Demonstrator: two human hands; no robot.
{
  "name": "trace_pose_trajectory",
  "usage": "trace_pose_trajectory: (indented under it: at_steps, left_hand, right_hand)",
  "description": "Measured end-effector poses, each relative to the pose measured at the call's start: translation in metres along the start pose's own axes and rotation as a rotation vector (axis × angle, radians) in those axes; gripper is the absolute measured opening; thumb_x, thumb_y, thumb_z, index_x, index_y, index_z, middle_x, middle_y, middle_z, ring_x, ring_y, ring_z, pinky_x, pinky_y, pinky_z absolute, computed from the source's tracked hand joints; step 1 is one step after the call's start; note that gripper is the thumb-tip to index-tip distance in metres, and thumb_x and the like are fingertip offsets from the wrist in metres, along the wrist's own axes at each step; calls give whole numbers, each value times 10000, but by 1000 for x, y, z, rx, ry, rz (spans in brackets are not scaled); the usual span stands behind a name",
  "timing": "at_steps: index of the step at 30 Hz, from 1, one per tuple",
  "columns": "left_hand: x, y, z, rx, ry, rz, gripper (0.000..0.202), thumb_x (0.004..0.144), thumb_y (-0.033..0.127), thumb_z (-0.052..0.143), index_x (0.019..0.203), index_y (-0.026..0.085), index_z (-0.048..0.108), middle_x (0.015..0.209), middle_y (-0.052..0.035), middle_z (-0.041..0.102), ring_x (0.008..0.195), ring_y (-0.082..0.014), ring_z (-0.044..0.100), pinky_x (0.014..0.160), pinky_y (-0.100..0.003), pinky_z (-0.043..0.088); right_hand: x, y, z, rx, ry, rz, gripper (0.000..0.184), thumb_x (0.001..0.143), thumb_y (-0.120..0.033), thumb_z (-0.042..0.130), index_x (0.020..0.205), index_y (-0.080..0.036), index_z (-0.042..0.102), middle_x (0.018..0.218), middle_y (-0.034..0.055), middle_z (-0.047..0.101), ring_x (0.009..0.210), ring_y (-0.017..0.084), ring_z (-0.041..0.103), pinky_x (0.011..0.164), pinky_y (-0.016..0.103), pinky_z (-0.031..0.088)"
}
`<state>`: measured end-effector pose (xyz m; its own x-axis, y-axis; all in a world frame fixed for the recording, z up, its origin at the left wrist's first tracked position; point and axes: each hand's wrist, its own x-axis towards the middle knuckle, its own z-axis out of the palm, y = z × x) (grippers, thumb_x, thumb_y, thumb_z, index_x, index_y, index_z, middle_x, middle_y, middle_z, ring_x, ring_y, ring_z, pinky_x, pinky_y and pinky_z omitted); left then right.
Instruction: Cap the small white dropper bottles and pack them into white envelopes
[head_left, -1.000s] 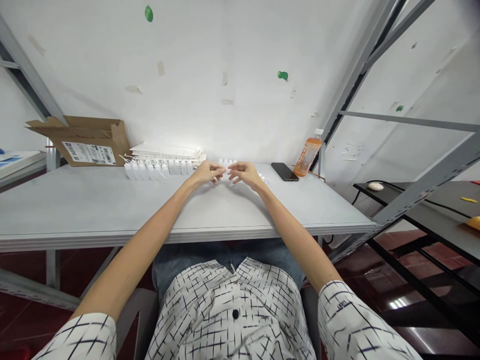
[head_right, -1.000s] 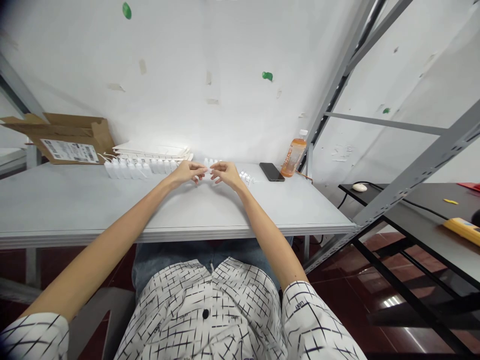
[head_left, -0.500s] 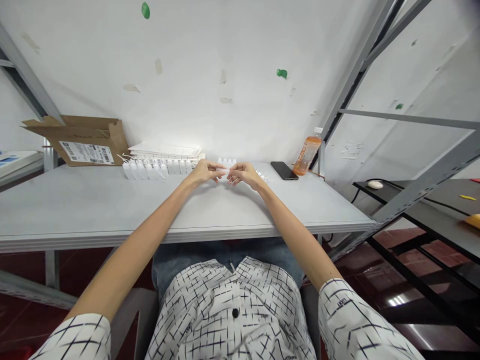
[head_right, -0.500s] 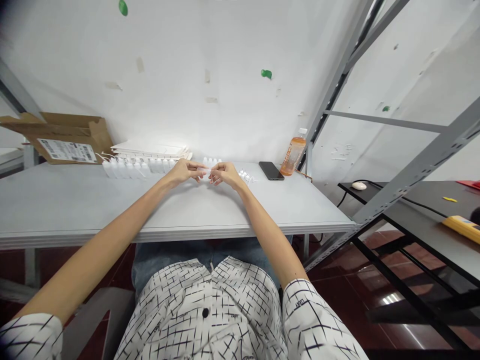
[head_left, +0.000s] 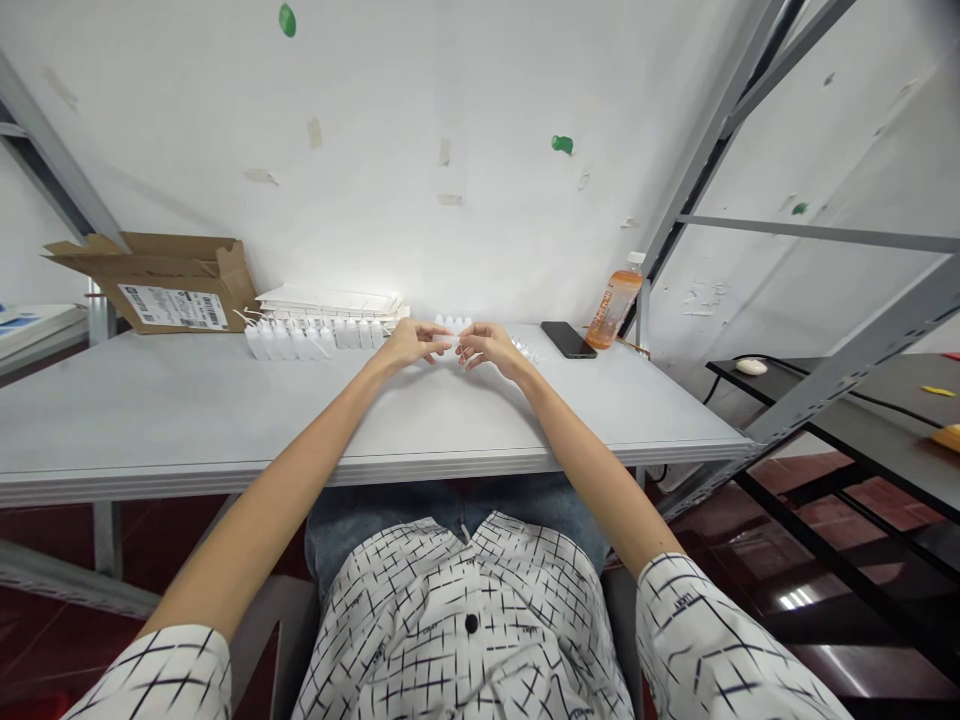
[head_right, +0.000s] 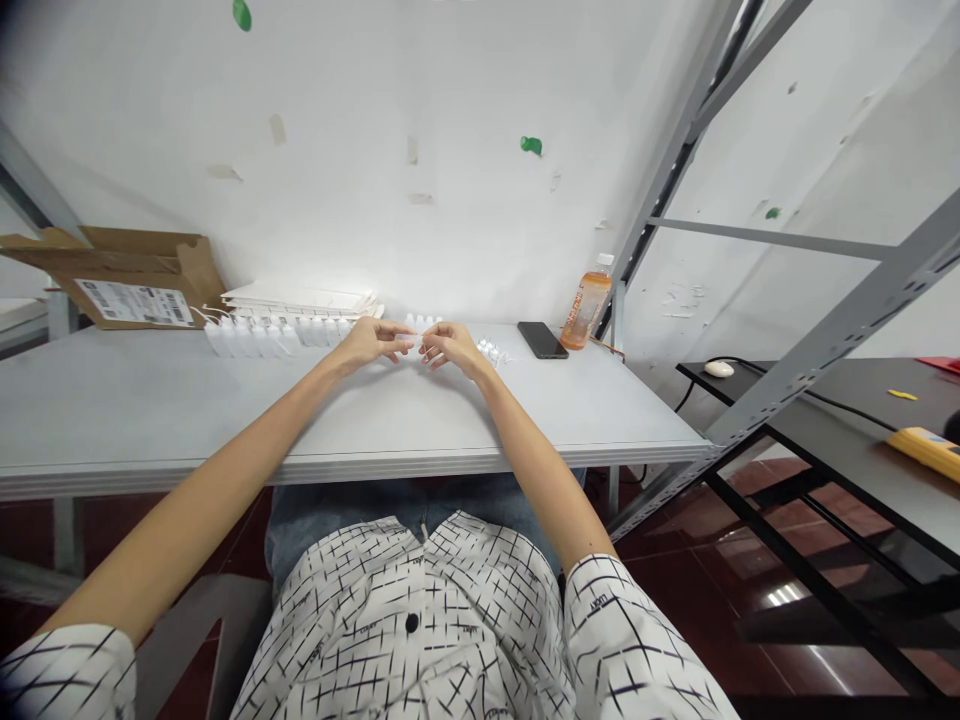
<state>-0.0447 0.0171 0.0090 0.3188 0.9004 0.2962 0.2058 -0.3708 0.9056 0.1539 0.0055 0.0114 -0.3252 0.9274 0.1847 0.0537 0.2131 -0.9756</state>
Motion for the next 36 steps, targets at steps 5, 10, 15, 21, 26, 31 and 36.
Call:
trace_pose_trajectory:
  at_steps: [5,10,15,21,26,31,36]
  left_hand:
    - [-2,1,-1,32,0,-21,491,584,344,883,996,95,786,717,-66,725,651,-190,674,665,-353,597]
    - [-1,1,-2,23,29,11,486,541,321,887,966,100,802,718,-67,735,629,-201,687,675,-365,598]
    - [1,1,0,30,49,64,481,529,303,883,959,102,803,708,-47,717,652,-196,688,678,-351,596]
    - [-2,3,6,23,0,21,471,601,378,872,969,100,776,744,-64,719,662,-179,670,620,-320,593]
    - [-2,3,10,-17,-61,-21,493,648,450,856,976,100,740,785,-90,715,663,-166,661,568,-283,567]
    - [1,3,6,-86,20,-72,497,711,449,821,1039,92,708,795,-105,714,607,-157,652,522,-274,551]
    - [-2,8,2,-123,34,-81,507,793,378,745,1224,132,643,766,-67,696,611,-171,667,519,-284,557]
  right_hand:
    - [1,2,-2,-28,-17,-3,76,766,-143,664,730,-150,597,701,49,687,594,156,661,535,285,574]
    - [0,2,-1,1,-30,-33,72,740,-143,656,739,-154,584,673,32,671,602,160,661,530,287,577]
    - [0,2,0,21,-16,-54,68,728,-158,639,743,-158,573,657,16,651,607,155,652,530,289,585]
    - [3,2,-3,2,13,-13,71,749,-180,626,713,-167,566,629,22,644,589,153,649,514,269,571]
    - [6,2,-4,-3,47,14,138,790,-277,674,756,-169,595,660,18,645,572,135,646,515,245,555]
    - [6,1,-8,45,95,22,161,819,-299,663,902,-166,627,770,35,685,567,134,660,517,254,550]
    - [5,0,-10,37,132,-22,168,763,-158,633,930,-151,641,802,36,690,580,138,666,519,263,554]
